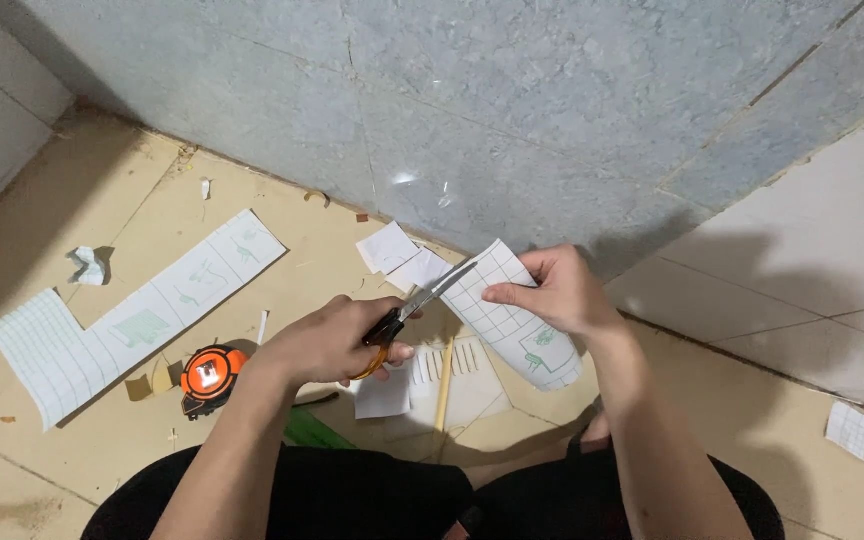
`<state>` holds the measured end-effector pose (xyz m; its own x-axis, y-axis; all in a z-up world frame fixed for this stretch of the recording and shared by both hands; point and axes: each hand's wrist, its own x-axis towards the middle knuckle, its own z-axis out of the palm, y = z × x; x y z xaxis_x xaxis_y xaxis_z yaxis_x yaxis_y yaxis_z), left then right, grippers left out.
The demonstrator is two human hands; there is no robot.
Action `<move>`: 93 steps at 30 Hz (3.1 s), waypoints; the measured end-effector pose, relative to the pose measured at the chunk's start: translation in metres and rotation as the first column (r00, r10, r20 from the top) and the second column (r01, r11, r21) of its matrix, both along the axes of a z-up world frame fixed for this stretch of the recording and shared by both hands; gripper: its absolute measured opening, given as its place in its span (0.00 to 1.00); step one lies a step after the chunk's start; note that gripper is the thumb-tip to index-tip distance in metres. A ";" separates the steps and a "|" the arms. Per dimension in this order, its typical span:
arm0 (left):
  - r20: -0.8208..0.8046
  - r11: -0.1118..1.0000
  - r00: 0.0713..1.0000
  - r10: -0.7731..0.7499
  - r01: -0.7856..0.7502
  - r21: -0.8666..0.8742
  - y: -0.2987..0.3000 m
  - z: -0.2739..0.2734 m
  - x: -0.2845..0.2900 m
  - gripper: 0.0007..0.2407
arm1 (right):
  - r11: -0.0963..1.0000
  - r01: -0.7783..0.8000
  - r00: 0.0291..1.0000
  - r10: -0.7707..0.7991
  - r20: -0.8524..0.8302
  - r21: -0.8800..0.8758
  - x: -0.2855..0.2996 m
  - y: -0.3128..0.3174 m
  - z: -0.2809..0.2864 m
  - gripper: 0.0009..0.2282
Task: A person is decorating a tiled wall by peeling and applying gold adhesive squares in a checkered pattern, using a plastic scraper to smooth them and scissors to cut pieces to size.
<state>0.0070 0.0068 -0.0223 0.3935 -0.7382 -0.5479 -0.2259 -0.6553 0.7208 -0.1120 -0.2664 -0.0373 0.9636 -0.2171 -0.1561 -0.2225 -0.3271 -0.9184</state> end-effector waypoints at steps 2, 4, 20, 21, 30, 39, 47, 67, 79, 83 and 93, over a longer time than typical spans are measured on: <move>-0.005 1.000 1.000 -0.002 0.002 -0.007 -0.002 -0.002 0.001 0.26 | 1.000 -0.003 1.000 0.003 0.001 -0.012 0.000 0.000 -0.001 0.07; 0.022 1.000 1.000 -0.019 0.019 -0.012 -0.005 -0.004 0.003 0.24 | 1.000 -0.001 1.000 0.001 -0.010 0.023 0.000 0.001 -0.005 0.07; 0.068 0.999 0.997 -0.024 0.026 -0.020 -0.006 -0.009 0.005 0.22 | 1.000 0.004 1.000 -0.004 0.020 0.018 0.004 0.019 -0.011 0.10; 0.042 1.000 0.999 -0.017 0.017 -0.005 -0.006 -0.009 0.005 0.22 | 1.000 0.005 1.000 -0.006 0.009 0.030 0.004 0.019 -0.010 0.10; 0.011 0.999 1.000 -0.011 0.011 0.052 -0.005 -0.006 0.005 0.22 | 1.000 -0.001 0.999 0.002 -0.047 0.010 0.005 0.021 -0.015 0.09; -0.049 1.000 0.999 0.022 -0.022 0.010 -0.004 -0.009 0.002 0.23 | 1.000 -0.008 0.997 0.007 -0.071 -0.017 0.009 0.024 -0.021 0.10; -0.013 0.999 1.000 0.004 -0.004 0.036 -0.004 -0.008 0.004 0.22 | 1.000 -0.001 0.997 -0.001 -0.078 -0.026 0.009 0.026 -0.024 0.10; 0.368 0.973 0.928 0.048 -0.126 0.193 -0.002 -0.035 0.019 0.22 | 0.951 0.147 0.984 -0.168 0.058 0.271 0.016 0.019 -0.049 0.08; 0.343 0.971 0.926 0.158 -0.208 0.115 -0.029 -0.044 -0.025 0.10 | 0.650 0.376 0.873 -0.487 -0.019 0.660 -0.018 0.028 -0.009 0.15; 0.351 0.975 0.923 0.157 -0.201 0.093 -0.019 -0.109 -0.023 0.10 | 0.576 0.392 0.844 -0.535 -0.031 0.717 -0.028 0.020 -0.012 0.18; 0.660 0.899 0.655 -0.369 0.071 0.432 -0.048 -0.212 -0.083 0.13 | 0.697 0.432 0.838 -0.545 0.031 0.572 -0.054 0.018 -0.032 0.17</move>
<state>-0.0763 -0.0414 -0.2346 0.6176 -0.6793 -0.3963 -0.7367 -0.6761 0.0109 -0.1661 -0.2480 -0.0689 0.7657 -0.6034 -0.2226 -0.0221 0.3212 -0.9467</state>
